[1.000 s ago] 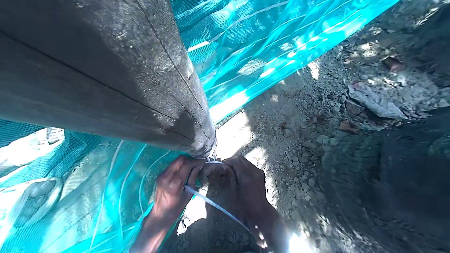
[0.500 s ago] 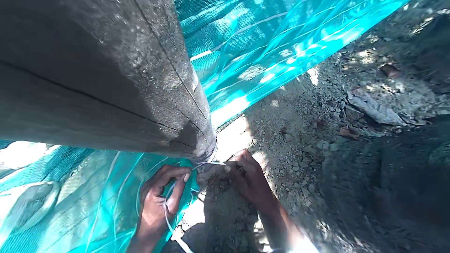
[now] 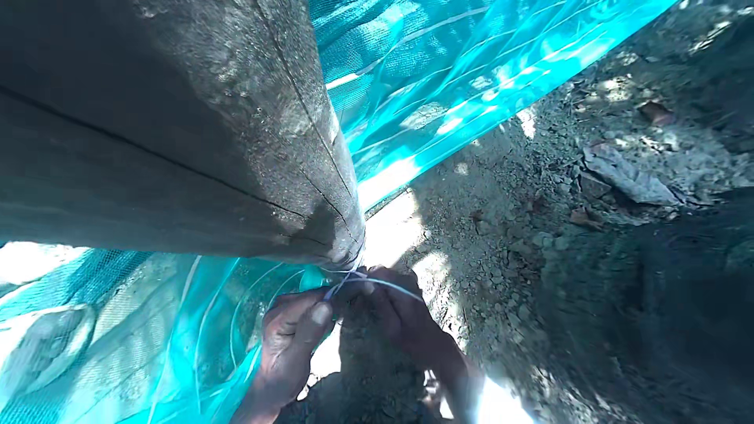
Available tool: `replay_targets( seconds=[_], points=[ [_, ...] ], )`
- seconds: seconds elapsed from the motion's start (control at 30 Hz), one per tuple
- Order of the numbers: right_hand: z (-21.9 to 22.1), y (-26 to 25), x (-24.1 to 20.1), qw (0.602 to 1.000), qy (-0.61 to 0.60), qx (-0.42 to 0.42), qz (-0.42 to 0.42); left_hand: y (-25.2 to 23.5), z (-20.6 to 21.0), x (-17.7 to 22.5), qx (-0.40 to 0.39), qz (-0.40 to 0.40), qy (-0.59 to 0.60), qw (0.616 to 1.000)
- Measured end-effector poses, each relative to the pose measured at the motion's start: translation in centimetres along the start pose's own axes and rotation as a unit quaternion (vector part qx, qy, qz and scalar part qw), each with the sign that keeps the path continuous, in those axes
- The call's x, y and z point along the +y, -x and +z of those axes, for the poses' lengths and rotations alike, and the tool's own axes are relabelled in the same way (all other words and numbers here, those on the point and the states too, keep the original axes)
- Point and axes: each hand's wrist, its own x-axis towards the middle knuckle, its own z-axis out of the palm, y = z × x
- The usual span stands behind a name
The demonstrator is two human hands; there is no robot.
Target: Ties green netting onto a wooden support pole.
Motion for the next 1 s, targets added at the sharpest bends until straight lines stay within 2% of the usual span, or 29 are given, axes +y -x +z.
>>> replay_targets(
  seconds=[0.03,0.1,0.2,0.33,0.4,0.47,0.5,0.53,0.6,0.67,0.73,0.83,0.93,1.0],
  points=[
    [-0.6,0.0,0.2,0.989,0.129,-0.038,-0.057,-0.3,-0.7,0.1,-0.019,0.011,-0.062,0.998],
    [-1.5,-0.7,0.9,0.954,0.253,-0.08,-0.141,-0.9,-2.0,0.3,-0.066,0.044,-0.182,0.98],
    [-2.7,-1.9,2.6,0.938,0.254,-0.093,-0.216,-1.5,-3.1,0.5,-0.134,0.111,-0.273,0.946],
    [-4.1,-3.3,3.3,0.919,0.283,-0.129,-0.244,-1.8,-4.3,0.5,-0.163,0.118,-0.294,0.934],
    [-4.3,-3.6,2.8,0.926,0.278,-0.149,-0.209,-1.7,-4.6,0.6,-0.158,0.104,-0.293,0.937],
    [-3.8,-2.9,1.4,0.949,0.26,-0.12,-0.129,-1.5,-4.3,0.7,-0.128,0.079,-0.275,0.95],
    [-3.6,-2.4,-0.5,0.958,0.258,-0.109,-0.062,-1.2,-4.1,0.6,-0.104,0.056,-0.25,0.961],
    [-3.6,-2.2,-3.5,0.955,0.249,-0.143,0.075,-0.6,-3.8,0.6,-0.072,0.03,-0.214,0.974],
    [-1.8,-0.4,-0.5,0.99,0.136,-0.035,-0.009,0.7,-2.7,0.7,-0.004,-0.018,-0.107,0.994],
    [-1.0,0.1,-0.3,1.0,-0.02,-0.005,0.01,2.1,-1.4,1.5,0.044,-0.054,-0.002,0.998],
    [-1.0,0.2,-0.9,0.994,-0.095,0.008,0.045,3.3,0.0,2.4,0.063,-0.07,0.042,0.995],
    [0.0,0.5,-0.8,0.994,-0.091,0.051,0.034,5.0,1.5,3.1,0.084,-0.058,0.012,0.995],
    [0.8,1.0,-0.9,0.997,-0.053,0.057,0.016,5.8,2.8,3.3,0.059,-0.044,-0.003,0.997],
    [1.0,1.0,-0.8,0.997,0.011,0.074,-0.024,5.8,3.7,3.4,0.039,-0.031,-0.003,0.999]
  ],
)
